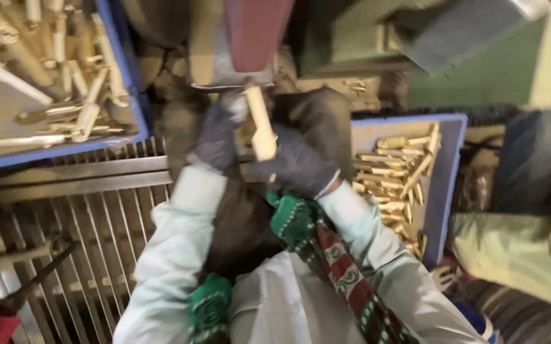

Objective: The person repeatedly picks up brass-colored metal parts from a blue bin, presses them against a moving belt sander to smooth the surfaces, and places the finished parts into a second bin. The process is performed one item at a time in a continuous loop.

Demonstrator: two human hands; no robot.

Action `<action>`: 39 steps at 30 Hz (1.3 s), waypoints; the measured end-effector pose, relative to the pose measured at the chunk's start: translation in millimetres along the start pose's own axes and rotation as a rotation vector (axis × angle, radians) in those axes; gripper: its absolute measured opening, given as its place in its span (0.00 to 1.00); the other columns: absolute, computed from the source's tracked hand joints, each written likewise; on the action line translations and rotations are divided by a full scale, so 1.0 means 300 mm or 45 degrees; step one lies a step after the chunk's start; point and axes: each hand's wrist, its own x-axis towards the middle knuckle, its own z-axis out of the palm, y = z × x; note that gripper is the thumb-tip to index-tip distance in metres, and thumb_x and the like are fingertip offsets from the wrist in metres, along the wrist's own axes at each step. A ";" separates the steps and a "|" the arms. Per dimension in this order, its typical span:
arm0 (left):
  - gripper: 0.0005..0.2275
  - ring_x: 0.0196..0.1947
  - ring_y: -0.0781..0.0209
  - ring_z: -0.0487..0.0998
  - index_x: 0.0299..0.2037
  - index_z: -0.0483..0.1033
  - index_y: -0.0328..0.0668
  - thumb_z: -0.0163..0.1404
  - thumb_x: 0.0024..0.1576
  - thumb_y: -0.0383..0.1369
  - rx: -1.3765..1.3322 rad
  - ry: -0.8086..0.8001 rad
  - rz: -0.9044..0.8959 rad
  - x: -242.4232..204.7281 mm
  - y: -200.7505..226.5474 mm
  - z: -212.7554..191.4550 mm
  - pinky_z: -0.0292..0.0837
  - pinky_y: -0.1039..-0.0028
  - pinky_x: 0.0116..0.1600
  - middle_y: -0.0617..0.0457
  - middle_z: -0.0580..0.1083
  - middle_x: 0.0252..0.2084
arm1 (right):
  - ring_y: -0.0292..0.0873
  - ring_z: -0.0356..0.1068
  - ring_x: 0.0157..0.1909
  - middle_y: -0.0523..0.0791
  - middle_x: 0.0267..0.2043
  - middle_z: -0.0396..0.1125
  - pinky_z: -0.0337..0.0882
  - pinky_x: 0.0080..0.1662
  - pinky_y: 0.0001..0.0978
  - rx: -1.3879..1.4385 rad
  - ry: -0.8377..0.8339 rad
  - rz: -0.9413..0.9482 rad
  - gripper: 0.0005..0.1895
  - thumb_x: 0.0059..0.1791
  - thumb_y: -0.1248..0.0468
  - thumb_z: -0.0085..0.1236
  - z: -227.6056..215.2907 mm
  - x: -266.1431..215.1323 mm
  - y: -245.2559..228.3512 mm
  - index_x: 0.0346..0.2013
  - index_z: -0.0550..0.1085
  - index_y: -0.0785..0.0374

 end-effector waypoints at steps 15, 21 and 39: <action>0.15 0.44 0.58 0.77 0.58 0.71 0.38 0.45 0.72 0.43 -0.204 0.766 0.330 -0.454 0.507 -0.604 0.73 0.71 0.51 0.47 0.76 0.51 | 0.61 0.71 0.49 0.60 0.49 0.71 0.73 0.48 0.52 -1.454 0.799 0.244 0.40 0.46 0.43 0.71 -0.602 -0.527 0.843 0.59 0.69 0.69; 0.17 0.44 0.56 0.77 0.57 0.71 0.39 0.46 0.70 0.45 -0.099 0.782 0.330 -0.345 0.480 -0.558 0.73 0.71 0.49 0.46 0.76 0.48 | 0.63 0.70 0.53 0.57 0.49 0.72 0.71 0.53 0.56 -1.374 0.774 0.319 0.42 0.42 0.36 0.67 -0.602 -0.545 0.944 0.56 0.70 0.65; 0.35 0.44 0.58 0.79 0.65 0.63 0.32 0.60 0.55 0.50 -0.489 0.312 -0.065 -0.143 0.249 0.163 0.77 0.73 0.41 0.45 0.72 0.51 | 0.39 0.68 0.29 0.51 0.37 0.74 0.66 0.32 0.28 0.062 0.811 0.147 0.14 0.53 0.64 0.61 -0.398 -0.499 0.316 0.50 0.78 0.72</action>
